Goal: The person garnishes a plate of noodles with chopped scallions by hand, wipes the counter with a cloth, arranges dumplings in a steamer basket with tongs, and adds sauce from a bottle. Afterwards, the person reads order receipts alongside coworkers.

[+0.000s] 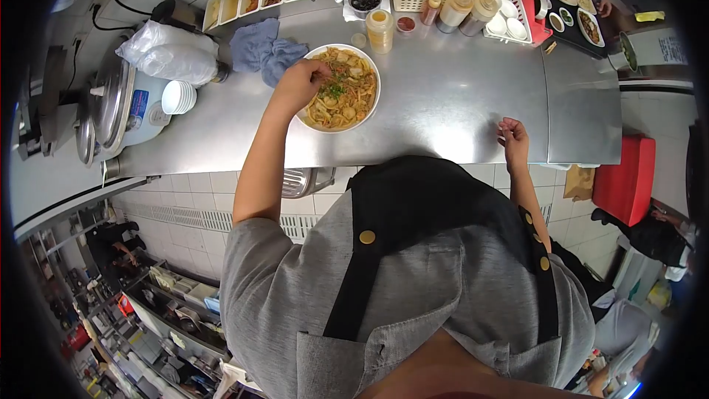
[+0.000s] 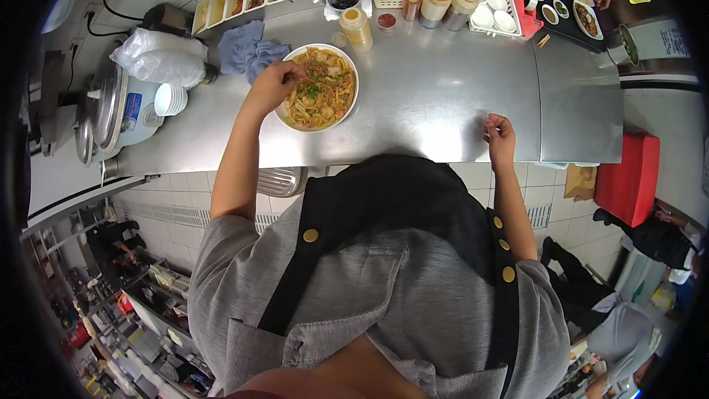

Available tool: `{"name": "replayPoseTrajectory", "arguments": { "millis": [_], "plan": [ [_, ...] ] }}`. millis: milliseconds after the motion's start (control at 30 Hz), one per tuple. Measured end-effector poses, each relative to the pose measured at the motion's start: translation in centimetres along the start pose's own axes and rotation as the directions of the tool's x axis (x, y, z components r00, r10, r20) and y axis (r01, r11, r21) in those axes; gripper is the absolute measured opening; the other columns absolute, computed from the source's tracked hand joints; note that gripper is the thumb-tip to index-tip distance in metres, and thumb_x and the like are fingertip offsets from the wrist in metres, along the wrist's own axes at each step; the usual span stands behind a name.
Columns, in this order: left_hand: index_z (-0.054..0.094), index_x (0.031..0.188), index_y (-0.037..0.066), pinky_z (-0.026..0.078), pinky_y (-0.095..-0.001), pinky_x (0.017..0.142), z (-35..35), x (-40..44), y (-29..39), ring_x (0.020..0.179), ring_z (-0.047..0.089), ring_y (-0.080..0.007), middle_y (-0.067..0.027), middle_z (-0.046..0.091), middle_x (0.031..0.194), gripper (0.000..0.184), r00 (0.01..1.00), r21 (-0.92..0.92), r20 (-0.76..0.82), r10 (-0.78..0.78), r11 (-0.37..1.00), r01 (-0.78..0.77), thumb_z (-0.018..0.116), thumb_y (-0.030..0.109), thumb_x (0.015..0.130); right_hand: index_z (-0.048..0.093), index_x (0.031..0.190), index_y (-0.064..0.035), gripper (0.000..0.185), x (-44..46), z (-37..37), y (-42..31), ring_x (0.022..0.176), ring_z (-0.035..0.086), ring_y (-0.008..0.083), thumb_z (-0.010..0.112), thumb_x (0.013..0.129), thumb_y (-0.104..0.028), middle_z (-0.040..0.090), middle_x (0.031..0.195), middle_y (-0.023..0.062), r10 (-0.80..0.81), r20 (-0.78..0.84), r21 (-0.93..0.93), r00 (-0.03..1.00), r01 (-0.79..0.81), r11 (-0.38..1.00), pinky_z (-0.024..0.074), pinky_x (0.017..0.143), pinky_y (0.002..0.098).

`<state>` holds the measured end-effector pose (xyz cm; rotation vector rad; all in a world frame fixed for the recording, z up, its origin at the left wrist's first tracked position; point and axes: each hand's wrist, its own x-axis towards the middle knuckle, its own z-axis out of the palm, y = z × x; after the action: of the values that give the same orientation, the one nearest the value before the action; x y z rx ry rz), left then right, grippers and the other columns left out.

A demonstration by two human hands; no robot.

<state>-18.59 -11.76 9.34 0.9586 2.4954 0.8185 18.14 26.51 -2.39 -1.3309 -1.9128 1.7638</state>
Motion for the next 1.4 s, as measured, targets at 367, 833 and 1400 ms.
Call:
{"name": "replayPoseTrajectory", "arguments": {
  "millis": [367, 833, 1400],
  "plan": [
    [0.070, 0.098, 0.005, 0.051, -0.0359, 0.076, 1.2, -2.0, 1.8, 0.089, 0.066, -0.0298, -0.0163, 0.069, 0.097, 0.016, 0.975, -0.074, -0.220, -0.026, 0.997, 0.010, 0.062, 0.001, 0.084, 0.057, 0.117, -0.0078, 0.021, -0.3, -1.2, 0.5, 0.089, 0.063, 0.0122, 0.053, 0.097, -0.013, 0.063, 0.106, 0.0020, -0.001, 0.080, -0.032, 0.997, 0.003, 0.999, 0.0495, 0.077, 0.0284],
    [0.072, 0.095, 0.009, 0.051, -0.0403, 0.084, 5.3, -3.1, 2.6, 0.095, 0.064, -0.0323, -0.0138, 0.068, 0.103, 0.023, 0.936, 0.262, -0.249, 0.249, 0.948, -0.182, 0.063, 0.000, 0.076, 0.058, 0.114, -0.0059, 0.020, 0.5, 9.2, -3.8, 0.084, 0.062, 0.0121, 0.053, 0.095, -0.007, 0.066, 0.102, 0.0040, -0.168, 0.371, -0.010, 0.913, 0.185, 0.983, 0.0502, 0.071, 0.0262],
    [0.069, 0.115, 0.016, 0.044, -0.0440, 0.099, 1.8, 3.5, -20.6, 0.113, 0.056, -0.0387, -0.0221, 0.059, 0.122, 0.040, 0.965, 0.379, -0.249, 0.088, 0.925, 0.014, 0.071, 0.009, 0.076, 0.024, 0.136, -0.0122, 0.062, -1.1, 29.3, -8.9, 0.095, 0.067, 0.0344, 0.061, 0.086, -0.006, 0.054, 0.123, 0.0197, 0.320, 0.681, -0.091, 0.658, -0.358, 0.929, 0.0592, 0.074, 0.0499]
  ]
}}
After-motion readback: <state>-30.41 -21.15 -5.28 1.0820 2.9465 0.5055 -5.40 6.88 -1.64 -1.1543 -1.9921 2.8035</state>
